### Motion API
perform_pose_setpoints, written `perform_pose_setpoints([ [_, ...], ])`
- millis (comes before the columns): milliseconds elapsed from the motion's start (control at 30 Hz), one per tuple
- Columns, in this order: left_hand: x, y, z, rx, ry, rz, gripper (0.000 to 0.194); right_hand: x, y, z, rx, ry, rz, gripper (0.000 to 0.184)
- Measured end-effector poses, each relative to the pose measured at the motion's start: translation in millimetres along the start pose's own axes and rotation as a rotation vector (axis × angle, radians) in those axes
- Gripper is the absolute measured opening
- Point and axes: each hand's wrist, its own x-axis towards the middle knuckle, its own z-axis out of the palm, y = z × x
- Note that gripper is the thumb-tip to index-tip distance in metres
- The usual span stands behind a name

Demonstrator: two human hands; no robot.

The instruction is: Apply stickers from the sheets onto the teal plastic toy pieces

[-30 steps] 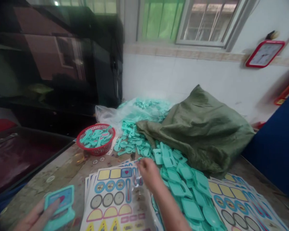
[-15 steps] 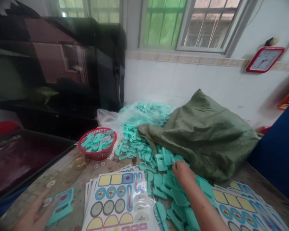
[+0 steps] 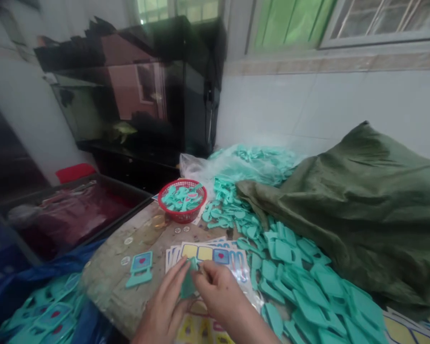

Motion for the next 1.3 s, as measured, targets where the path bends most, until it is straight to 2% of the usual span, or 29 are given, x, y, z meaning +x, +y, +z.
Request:
perform_pose_setpoints([
  [67,-0.8,-1.4,-9.6,-0.093,0.054,-0.155,0.043,3.8,1.3,-1.9,0.042,-0.011,0.044,0.036],
  [133,-0.4,1.9,-19.1,-0.247,0.127,-0.33,0.04,14.3,13.7,-14.3,-0.032,0.095,0.064,0.043],
  [200,1.3,8.1,-24.8,-0.428,0.159,-0.486,0.038,29.0,35.6,-28.4,-0.191,0.232,0.034,0.043],
  [333,6.7,21.4,-26.6,-0.672,0.154,-0.631,0.035,48.8,85.3,-43.3,-0.391,0.296,0.038,0.029],
  [467,11.2,29.0,-26.2,-0.746,0.148,-0.663,0.032,42.4,109.5,-46.0,-0.554,0.353,0.101,0.026],
  [600,14.7,26.9,-16.6,-0.849,0.113,-0.702,0.035,31.8,109.4,-44.7,-0.689,0.366,0.181,0.023],
  [767,18.5,17.6,7.1,-1.104,0.042,-0.76,0.034,28.6,103.7,-32.4,-0.773,0.313,0.186,0.022],
  [867,20.3,10.4,14.1,-1.136,0.051,-0.766,0.036,26.5,101.4,-25.7,-0.794,0.289,0.184,0.023],
  [1033,20.5,1.6,13.5,-1.146,0.015,-0.758,0.051,21.8,101.2,-22.5,-0.799,0.284,0.189,0.023],
  [1300,21.6,-3.4,17.2,-1.124,0.006,-0.756,0.051,21.8,103.7,-24.0,-0.69,0.309,0.184,0.016],
])
